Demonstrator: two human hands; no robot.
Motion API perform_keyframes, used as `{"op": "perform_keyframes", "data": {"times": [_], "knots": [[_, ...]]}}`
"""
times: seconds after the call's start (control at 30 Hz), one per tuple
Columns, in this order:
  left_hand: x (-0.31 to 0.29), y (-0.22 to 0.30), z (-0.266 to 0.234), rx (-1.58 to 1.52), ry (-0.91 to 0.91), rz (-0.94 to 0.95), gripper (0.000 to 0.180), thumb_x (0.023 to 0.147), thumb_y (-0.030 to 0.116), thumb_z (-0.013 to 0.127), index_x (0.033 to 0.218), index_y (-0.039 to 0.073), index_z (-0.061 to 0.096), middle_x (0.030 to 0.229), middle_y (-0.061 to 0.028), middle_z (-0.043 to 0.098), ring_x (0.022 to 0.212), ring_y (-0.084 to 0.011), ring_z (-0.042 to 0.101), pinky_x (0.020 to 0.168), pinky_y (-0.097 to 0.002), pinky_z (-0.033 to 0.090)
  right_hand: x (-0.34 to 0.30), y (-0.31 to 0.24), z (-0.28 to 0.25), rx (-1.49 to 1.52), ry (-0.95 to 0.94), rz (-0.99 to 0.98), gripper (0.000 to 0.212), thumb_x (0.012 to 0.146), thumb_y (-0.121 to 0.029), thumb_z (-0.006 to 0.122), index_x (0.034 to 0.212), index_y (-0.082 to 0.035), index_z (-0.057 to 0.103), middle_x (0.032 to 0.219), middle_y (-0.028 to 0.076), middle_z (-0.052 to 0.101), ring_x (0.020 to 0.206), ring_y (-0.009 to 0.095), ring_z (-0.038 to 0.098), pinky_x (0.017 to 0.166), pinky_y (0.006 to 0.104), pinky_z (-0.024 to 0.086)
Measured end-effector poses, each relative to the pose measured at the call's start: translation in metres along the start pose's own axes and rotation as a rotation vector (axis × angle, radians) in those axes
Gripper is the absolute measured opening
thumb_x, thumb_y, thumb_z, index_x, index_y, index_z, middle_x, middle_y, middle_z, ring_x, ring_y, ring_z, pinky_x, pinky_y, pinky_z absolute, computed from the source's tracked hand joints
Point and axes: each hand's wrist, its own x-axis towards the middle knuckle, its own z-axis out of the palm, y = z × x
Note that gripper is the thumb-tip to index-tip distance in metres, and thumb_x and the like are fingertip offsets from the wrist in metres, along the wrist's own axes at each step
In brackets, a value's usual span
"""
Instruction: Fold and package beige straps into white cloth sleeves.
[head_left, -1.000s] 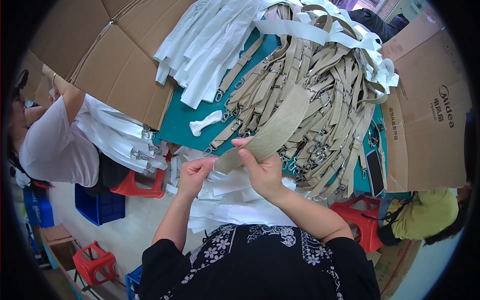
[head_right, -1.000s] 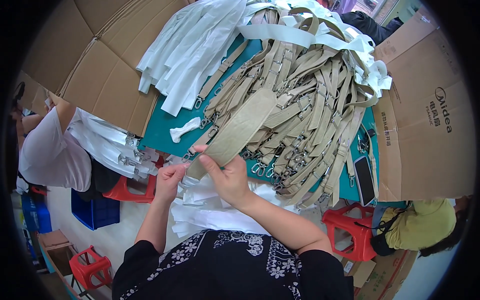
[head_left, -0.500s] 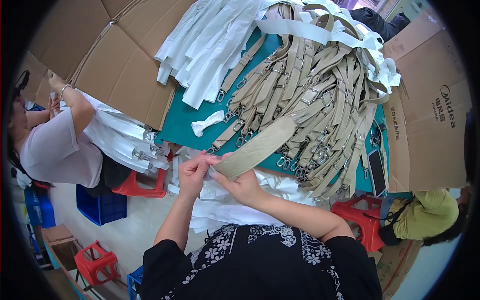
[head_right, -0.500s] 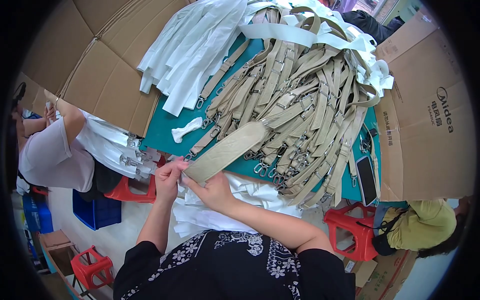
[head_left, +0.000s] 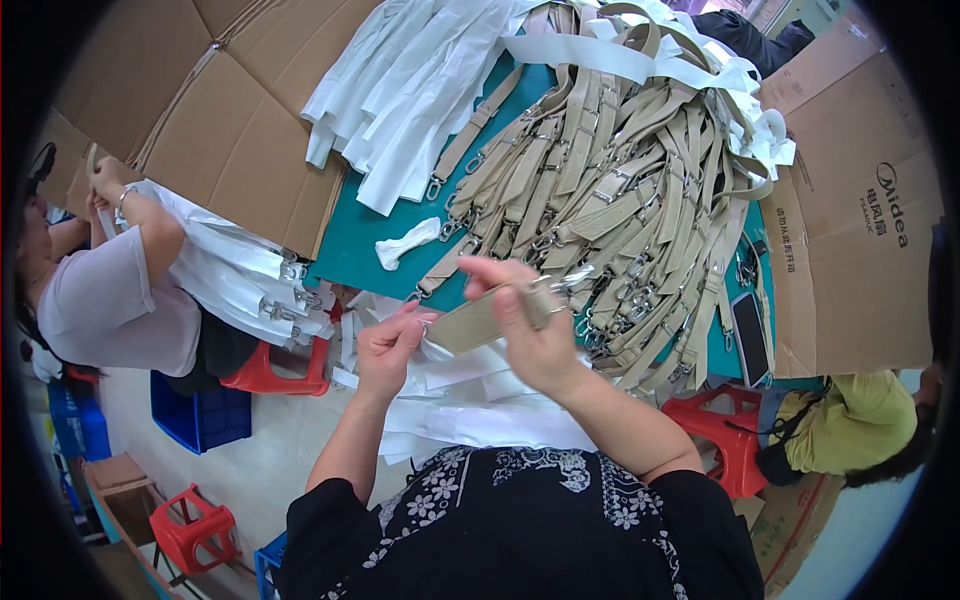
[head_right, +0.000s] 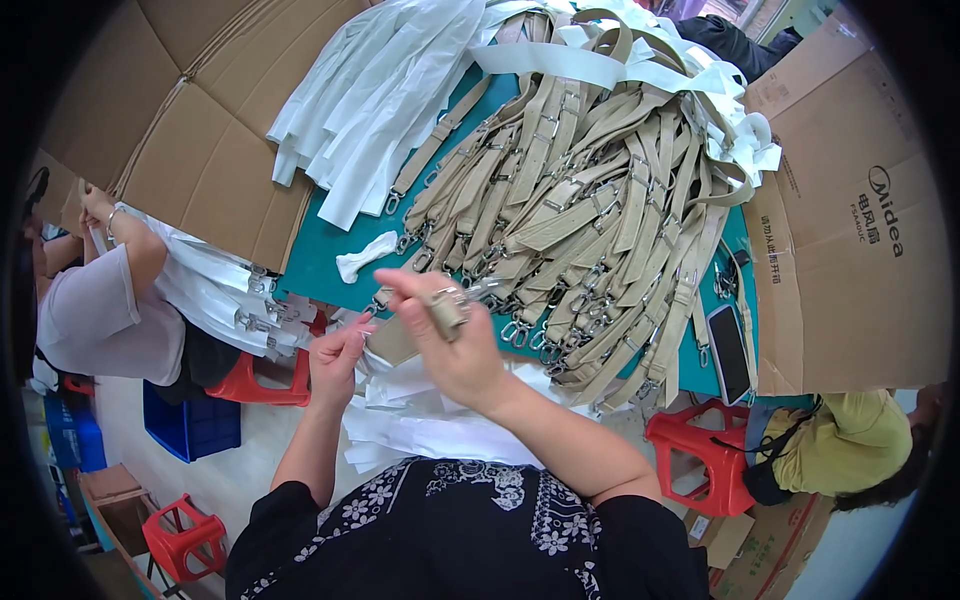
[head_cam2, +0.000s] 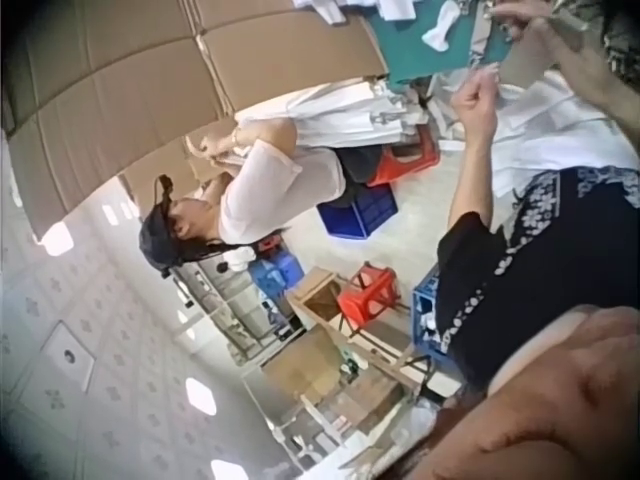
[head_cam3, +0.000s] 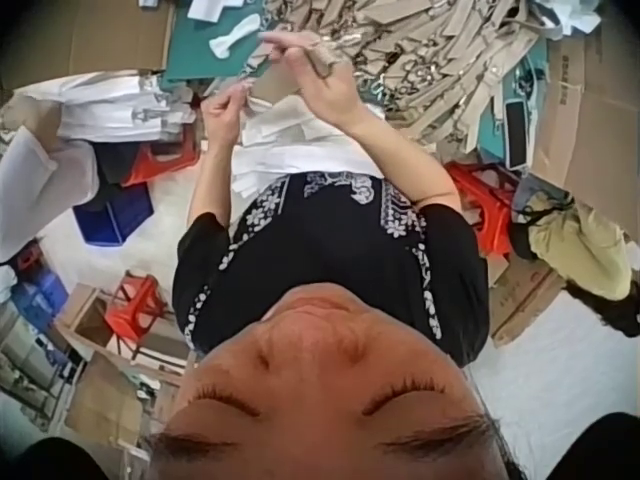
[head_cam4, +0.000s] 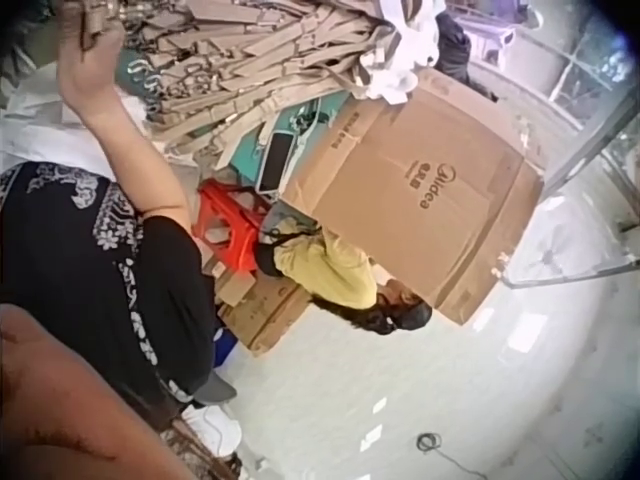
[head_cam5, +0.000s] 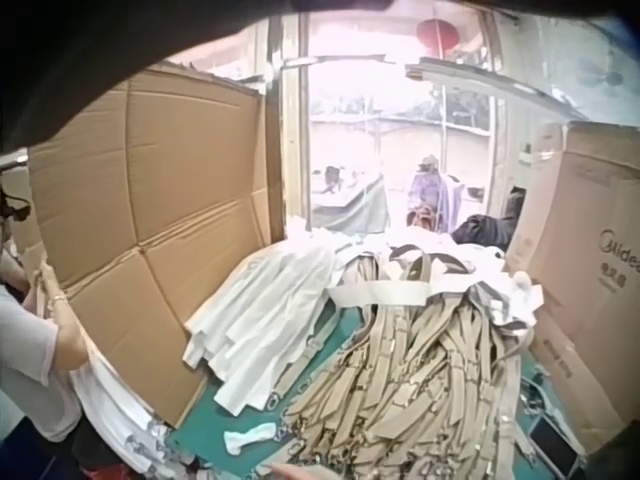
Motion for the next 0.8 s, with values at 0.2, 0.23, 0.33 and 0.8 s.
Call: {"op": "perform_keyframes", "data": {"times": [0.2, 0.23, 0.33, 0.8], "knots": [[-0.004, 0.01, 0.003, -0.058, -0.033, -0.077, 0.019, 0.085, 0.016, 0.056, 0.088, 0.0, 0.065, 0.086, -0.0072, 0.064, 0.077, -0.0097, 0.055, 0.073, -0.0237, 0.042, -0.016, 0.037, 0.031, -0.354, -0.161, -0.035, 0.04, 0.086, -0.028, 0.051, 0.122, -0.012, 0.048, 0.107, 0.014, 0.05, 0.099, 0.03, 0.048, 0.083, 0.0362, 0.04], [-0.004, 0.006, 0.0, -0.047, 0.007, -0.12, 0.019, 0.085, 0.016, 0.056, 0.088, -0.001, 0.065, 0.088, -0.0075, 0.064, 0.077, -0.0099, 0.055, 0.069, -0.0216, 0.042, -0.015, 0.04, 0.027, -0.311, -0.123, -0.012, 0.039, 0.085, -0.027, 0.051, 0.12, -0.011, 0.05, 0.106, 0.013, 0.051, 0.097, 0.03, 0.049, 0.083, 0.0354, 0.04], [-0.006, 0.006, 0.0, -0.048, 0.058, -0.121, 0.02, 0.085, 0.017, 0.057, 0.089, -0.001, 0.065, 0.088, -0.0074, 0.063, 0.077, -0.011, 0.055, 0.07, -0.0229, 0.042, -0.017, 0.027, 0.017, -0.175, -0.113, 0.265, 0.034, 0.084, -0.026, 0.054, 0.111, -0.006, 0.057, 0.101, 0.012, 0.053, 0.093, 0.026, 0.051, 0.08, 0.0319, 0.041], [0.014, -0.01, -0.006, -0.166, -0.3, -0.042, 0.048, 0.067, 0.046, 0.07, 0.09, 0.004, 0.066, 0.097, -0.0076, 0.061, 0.084, -0.0118, 0.054, 0.072, -0.0287, 0.043, -0.034, -0.003, -0.01, 0.621, 0.24, 0.56, 0.018, 0.087, -0.014, 0.051, 0.089, 0.002, 0.06, 0.092, 0.006, 0.059, 0.079, 0.011, 0.056, 0.068, 0.0231, 0.046]]}}
